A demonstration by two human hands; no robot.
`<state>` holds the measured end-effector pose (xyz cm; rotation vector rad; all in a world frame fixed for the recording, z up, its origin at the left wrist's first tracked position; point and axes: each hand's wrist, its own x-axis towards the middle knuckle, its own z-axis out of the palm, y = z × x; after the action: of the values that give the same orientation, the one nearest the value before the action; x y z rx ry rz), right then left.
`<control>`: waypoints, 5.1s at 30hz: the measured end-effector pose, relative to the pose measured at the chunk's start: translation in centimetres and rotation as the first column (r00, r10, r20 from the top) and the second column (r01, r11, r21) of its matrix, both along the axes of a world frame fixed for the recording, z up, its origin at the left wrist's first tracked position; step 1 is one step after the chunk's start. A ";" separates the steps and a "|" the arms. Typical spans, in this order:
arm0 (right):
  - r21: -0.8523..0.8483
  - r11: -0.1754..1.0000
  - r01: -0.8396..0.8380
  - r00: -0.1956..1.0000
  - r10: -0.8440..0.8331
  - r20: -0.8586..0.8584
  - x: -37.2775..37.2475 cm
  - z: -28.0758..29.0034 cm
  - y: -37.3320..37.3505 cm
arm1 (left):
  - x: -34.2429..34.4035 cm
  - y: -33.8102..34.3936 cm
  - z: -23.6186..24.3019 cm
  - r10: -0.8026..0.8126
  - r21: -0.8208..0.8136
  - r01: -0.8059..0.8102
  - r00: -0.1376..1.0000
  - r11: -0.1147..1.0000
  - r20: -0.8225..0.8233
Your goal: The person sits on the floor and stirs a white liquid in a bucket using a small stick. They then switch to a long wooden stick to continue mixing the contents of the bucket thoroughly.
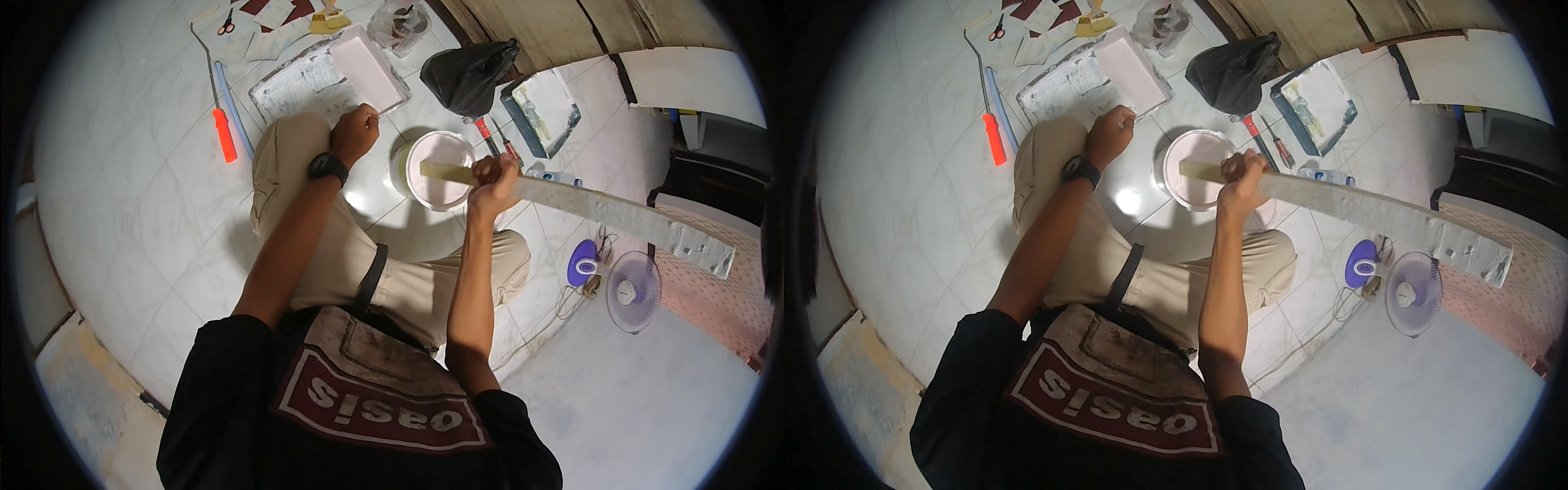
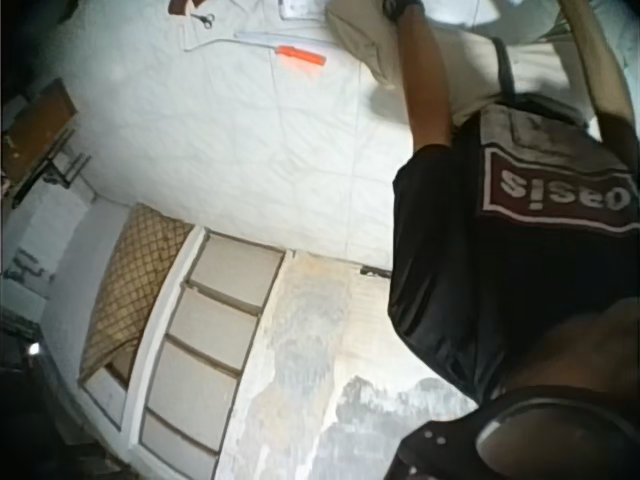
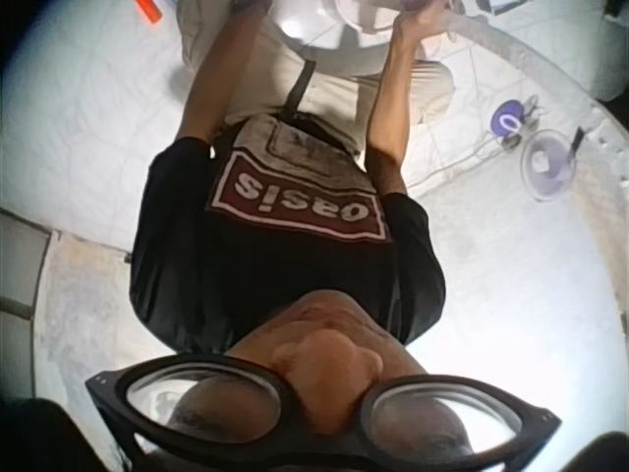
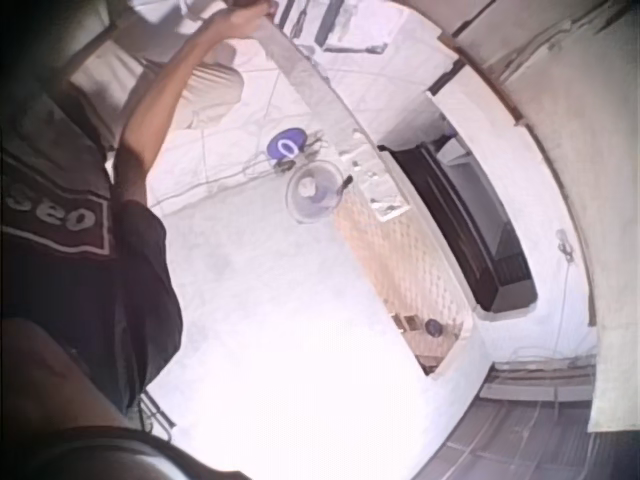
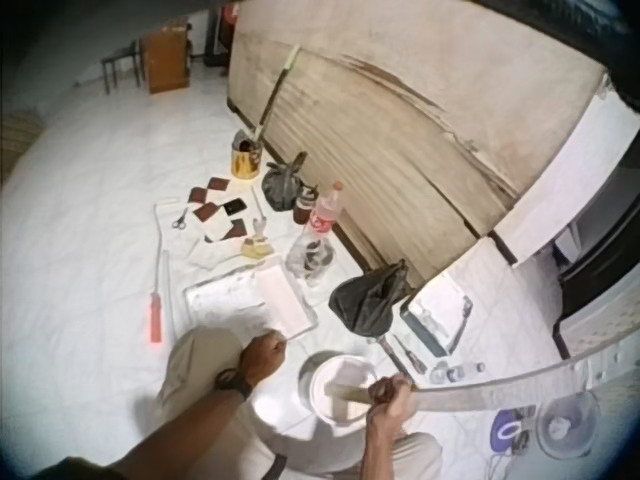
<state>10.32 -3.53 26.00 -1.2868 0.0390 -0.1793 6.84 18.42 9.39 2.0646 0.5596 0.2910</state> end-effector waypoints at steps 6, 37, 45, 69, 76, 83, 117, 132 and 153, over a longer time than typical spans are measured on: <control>-0.058 0.996 0.064 0.992 -0.057 0.112 2.1 -0.4 0.1 | 0.0 -0.2 0.8 0.007 0.046 -0.005 0.999 0.999 -0.033; 0.002 0.984 0.178 0.981 -0.177 0.080 1.7 0.0 0.5 | 0.1 -0.5 2.0 0.012 -0.007 -0.012 1.000 1.000 -0.002; -0.166 0.985 0.050 0.981 -0.017 0.194 0.8 -1.1 -2.1 | 0.1 -0.5 1.9 0.013 -0.030 -0.014 0.999 0.999 -0.049; 0.056 0.974 0.220 0.968 -0.225 0.112 1.0 -1.1 -0.6 | -0.3 -0.5 2.5 0.019 -0.045 -0.021 0.999 0.999 -0.045; -0.170 0.985 0.030 0.978 0.006 0.207 0.7 -1.3 -1.6 | -0.3 -0.6 2.7 0.012 -0.056 -0.017 0.996 0.998 -0.087; -0.236 0.972 -0.016 0.999 0.023 0.028 -0.2 0.0 -3.0 | -0.1 -0.3 2.3 0.020 -0.019 -0.022 0.997 1.000 -0.076; -0.272 0.962 -0.003 1.000 0.009 0.018 1.0 0.3 -2.2 | 0.1 -0.4 1.7 0.015 -0.044 -0.017 0.999 0.999 -0.045; 0.112 0.899 0.423 0.903 -0.409 -0.134 3.8 -0.4 -3.4 | 0.3 -0.7 2.3 0.019 -0.081 -0.022 0.999 0.996 -0.044; 0.015 0.938 0.345 0.938 -0.344 -0.039 -0.5 0.2 -5.8 | 0.6 -0.5 1.3 0.002 -0.039 -0.006 0.995 0.999 -0.100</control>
<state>9.78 -9.36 26.16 -1.2538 0.2982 -0.4561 7.41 17.95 10.72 2.0486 0.6251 0.1784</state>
